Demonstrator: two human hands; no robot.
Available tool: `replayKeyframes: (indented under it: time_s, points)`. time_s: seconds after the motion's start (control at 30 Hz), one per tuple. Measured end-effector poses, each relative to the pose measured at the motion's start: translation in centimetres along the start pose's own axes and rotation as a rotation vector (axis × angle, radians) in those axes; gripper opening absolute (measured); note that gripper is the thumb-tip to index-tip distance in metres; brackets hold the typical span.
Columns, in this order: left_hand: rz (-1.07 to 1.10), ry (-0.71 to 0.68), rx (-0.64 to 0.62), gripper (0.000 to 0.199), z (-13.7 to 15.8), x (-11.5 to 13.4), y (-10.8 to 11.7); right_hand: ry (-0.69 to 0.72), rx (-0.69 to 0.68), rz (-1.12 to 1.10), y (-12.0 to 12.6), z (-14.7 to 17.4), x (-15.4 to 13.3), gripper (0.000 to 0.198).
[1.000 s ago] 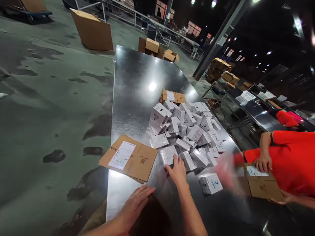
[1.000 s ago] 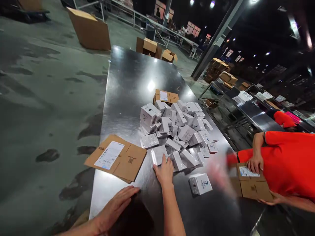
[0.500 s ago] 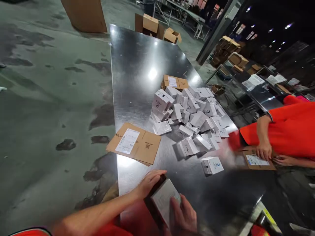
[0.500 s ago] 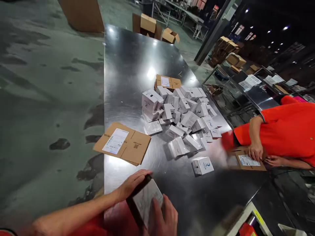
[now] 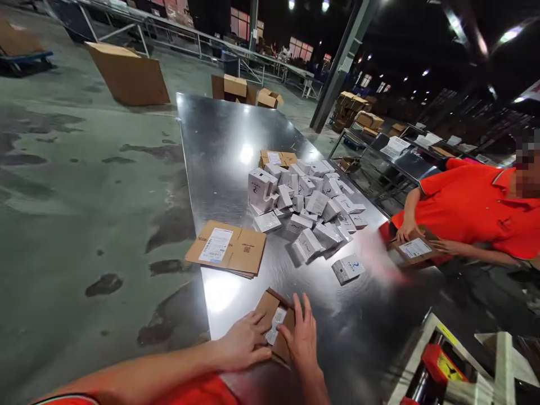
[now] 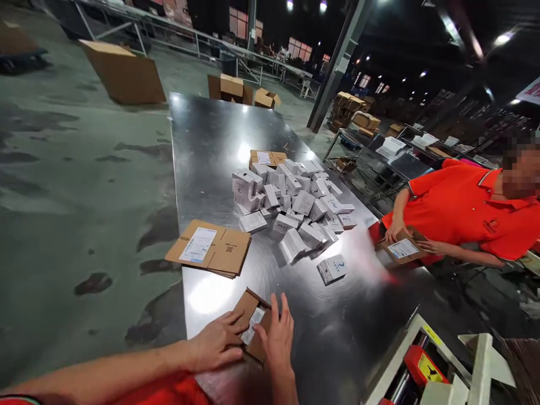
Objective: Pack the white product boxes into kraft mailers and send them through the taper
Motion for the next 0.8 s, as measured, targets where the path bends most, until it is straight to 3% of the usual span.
replayKeyframes:
  time_s: [0.1,0.17,0.23,0.37,0.57,0.7,0.8]
  points:
    - [0.026,0.151,0.126,0.053,0.3,-2.0,1.9,0.104,-0.034,-0.038,-2.3,1.0,-1.2,0.048]
    - [0.090,0.313,0.257,0.077,-0.1,-3.9,3.5,0.088,-0.058,-0.121,-2.9,2.2,-0.4,0.045]
    - [0.165,0.411,0.276,0.084,-1.2,-5.2,3.8,0.006,-0.119,-0.285,-3.4,3.1,1.1,0.049]
    - [0.211,0.430,0.214,0.085,-3.1,-6.0,2.9,-0.132,-0.217,-0.579,-3.9,3.3,2.5,0.055]
    - [0.205,0.437,0.196,0.076,-2.8,-6.3,2.6,-0.141,-0.016,-0.497,-4.8,3.7,1.4,0.048]
    - [0.184,0.455,0.202,0.067,-2.6,-6.5,2.4,-0.074,0.006,-0.484,-5.7,3.7,0.5,0.042]
    - [0.145,0.483,0.222,0.062,-3.3,-6.7,2.2,-0.056,-0.003,-0.519,-5.0,3.2,0.4,0.041]
Point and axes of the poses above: each hand's wrist, its own z-axis away from the middle knuckle, its own y-axis out of the back of the hand, x = y × z, the point moved 8 cm from there along -z, towards the middle knuckle, and after that the axes turned 5 degrees about -x, right-handed, at the moved point
